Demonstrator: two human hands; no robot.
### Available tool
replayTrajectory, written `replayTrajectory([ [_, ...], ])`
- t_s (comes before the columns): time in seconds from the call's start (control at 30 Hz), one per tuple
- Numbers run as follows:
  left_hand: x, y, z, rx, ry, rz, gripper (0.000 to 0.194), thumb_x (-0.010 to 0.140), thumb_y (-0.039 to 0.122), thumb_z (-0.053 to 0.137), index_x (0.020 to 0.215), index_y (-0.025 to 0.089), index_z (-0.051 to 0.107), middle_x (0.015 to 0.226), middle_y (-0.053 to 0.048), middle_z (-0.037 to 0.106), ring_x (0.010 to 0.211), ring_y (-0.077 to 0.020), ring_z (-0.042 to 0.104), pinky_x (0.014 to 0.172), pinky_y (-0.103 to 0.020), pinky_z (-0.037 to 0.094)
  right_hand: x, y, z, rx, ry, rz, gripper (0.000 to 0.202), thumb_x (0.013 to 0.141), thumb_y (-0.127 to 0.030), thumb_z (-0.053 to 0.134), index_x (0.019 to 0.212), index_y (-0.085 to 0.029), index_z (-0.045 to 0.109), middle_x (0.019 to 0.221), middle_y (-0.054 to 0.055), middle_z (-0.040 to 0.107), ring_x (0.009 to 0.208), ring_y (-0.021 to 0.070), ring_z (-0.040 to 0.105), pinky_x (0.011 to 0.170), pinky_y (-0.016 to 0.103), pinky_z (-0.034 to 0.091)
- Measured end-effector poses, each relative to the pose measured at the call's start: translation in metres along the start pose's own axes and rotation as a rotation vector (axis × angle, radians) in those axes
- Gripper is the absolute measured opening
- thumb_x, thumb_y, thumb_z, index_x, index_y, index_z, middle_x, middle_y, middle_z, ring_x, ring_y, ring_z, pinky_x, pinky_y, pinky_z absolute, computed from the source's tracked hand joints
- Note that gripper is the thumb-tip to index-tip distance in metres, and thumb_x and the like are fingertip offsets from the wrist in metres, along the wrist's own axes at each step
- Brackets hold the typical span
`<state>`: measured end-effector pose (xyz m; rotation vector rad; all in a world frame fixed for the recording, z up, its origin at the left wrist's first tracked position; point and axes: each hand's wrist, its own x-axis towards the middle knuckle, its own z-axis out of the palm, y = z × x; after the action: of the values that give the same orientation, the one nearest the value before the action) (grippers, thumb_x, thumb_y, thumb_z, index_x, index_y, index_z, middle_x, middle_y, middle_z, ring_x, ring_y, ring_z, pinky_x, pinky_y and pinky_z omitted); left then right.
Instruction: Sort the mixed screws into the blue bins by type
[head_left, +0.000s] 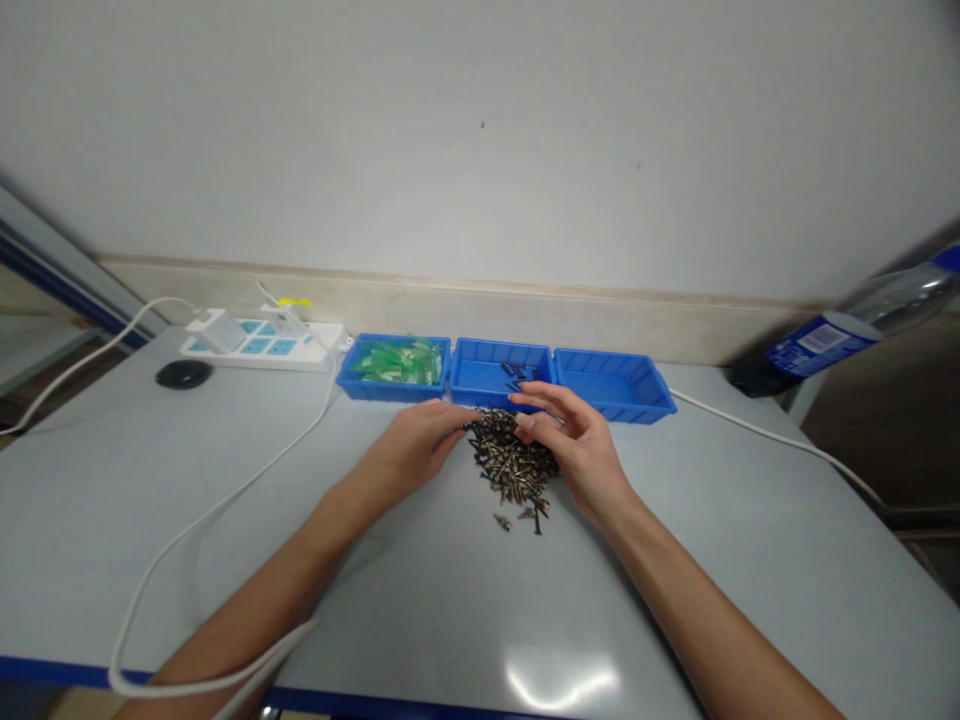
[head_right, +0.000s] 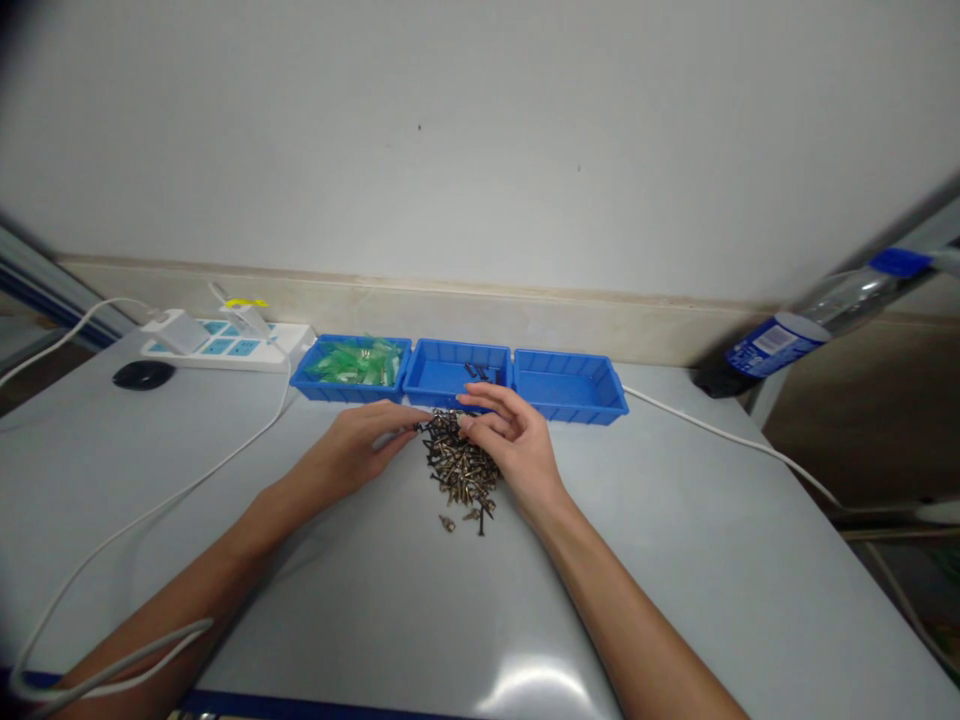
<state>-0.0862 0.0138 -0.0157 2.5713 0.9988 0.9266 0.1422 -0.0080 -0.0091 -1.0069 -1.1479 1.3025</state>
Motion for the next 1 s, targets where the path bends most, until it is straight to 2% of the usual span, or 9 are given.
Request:
replayTrajectory([
  [0.13,0.002,0.005,-0.002,-0.025,0.049,0.006,0.024,0.093,0.010,0.058,0.111,0.020,0.072,0.100,-0.006,0.077,0.091,-0.0173,0.071,0.085,-0.031,0.057,0.000,0.000,-0.001,0.005,-0.004,-0.003,0.036,0.075,-0.031,0.083,0.109,-0.027,0.071,0.110,0.006,0.076,0.092,0.0186,0.069,0.079,0.033,0.055],
  [0.27,0.004,0.008,-0.001,-0.052,0.111,-0.010,0.015,0.092,0.011,0.062,0.096,0.018,0.074,0.094,-0.006,0.076,0.086,-0.0160,0.071,0.081,-0.028,0.057,0.001,0.000,-0.001,-0.017,-0.003,-0.004,0.036,0.075,-0.032,0.081,0.109,-0.025,0.071,0.108,0.006,0.076,0.086,0.0178,0.068,0.075,0.033,0.054],
  [0.4,0.006,0.011,-0.003,-0.080,0.173,-0.041,0.009,0.089,0.013,0.066,0.090,0.017,0.074,0.088,-0.005,0.077,0.081,-0.0151,0.072,0.078,-0.026,0.058,0.000,-0.001,-0.002,-0.041,-0.006,-0.001,0.033,0.076,-0.033,0.080,0.108,-0.025,0.071,0.107,0.006,0.076,0.083,0.0176,0.068,0.074,0.033,0.055],
  [0.57,0.009,0.024,-0.009,-0.160,0.237,-0.178,0.002,0.085,0.018,0.074,0.086,0.017,0.075,0.082,-0.003,0.078,0.070,-0.0141,0.073,0.072,-0.023,0.060,0.000,-0.002,0.001,-0.093,-0.020,-0.008,0.029,0.075,-0.034,0.081,0.101,-0.024,0.073,0.097,0.005,0.076,0.082,0.0171,0.069,0.077,0.033,0.056],
  [0.67,0.010,0.030,-0.010,-0.295,0.276,-0.293,0.008,0.082,0.024,0.078,0.084,0.017,0.075,0.079,-0.003,0.078,0.069,-0.0151,0.074,0.071,-0.023,0.062,-0.001,-0.001,0.004,-0.136,-0.055,0.000,0.028,0.074,-0.037,0.083,0.097,-0.023,0.075,0.090,0.006,0.077,0.081,0.0189,0.072,0.079,0.035,0.058],
  [0.73,0.011,0.032,-0.010,-0.397,0.286,-0.339,0.014,0.081,0.028,0.080,0.083,0.016,0.075,0.079,-0.003,0.078,0.071,-0.0168,0.076,0.073,-0.025,0.064,-0.002,-0.001,0.005,-0.131,-0.102,0.024,0.030,0.074,-0.039,0.083,0.099,-0.022,0.077,0.092,0.007,0.079,0.085,0.0207,0.074,0.083,0.038,0.059],
  [0.83,0.011,0.031,-0.008,-0.496,0.266,-0.367,0.018,0.080,0.032,0.081,0.081,0.015,0.074,0.079,-0.004,0.078,0.072,-0.0179,0.076,0.073,-0.026,0.065,-0.005,-0.003,0.006,-0.077,-0.149,0.061,0.032,0.073,-0.038,0.084,0.101,-0.023,0.078,0.095,0.007,0.080,0.088,0.0215,0.075,0.087,0.040,0.060],
  [1.0,0.010,0.029,-0.006,-0.579,0.227,-0.403,0.019,0.076,0.031,0.084,0.079,0.015,0.075,0.077,-0.004,0.078,0.071,-0.0181,0.076,0.072,-0.026,0.065,-0.006,-0.007,0.006,-0.058,-0.155,0.090,0.023,0.072,-0.036,0.085,0.092,-0.024,0.081,0.086,0.005,0.080,0.078,0.0195,0.075,0.081,0.037,0.061],
])
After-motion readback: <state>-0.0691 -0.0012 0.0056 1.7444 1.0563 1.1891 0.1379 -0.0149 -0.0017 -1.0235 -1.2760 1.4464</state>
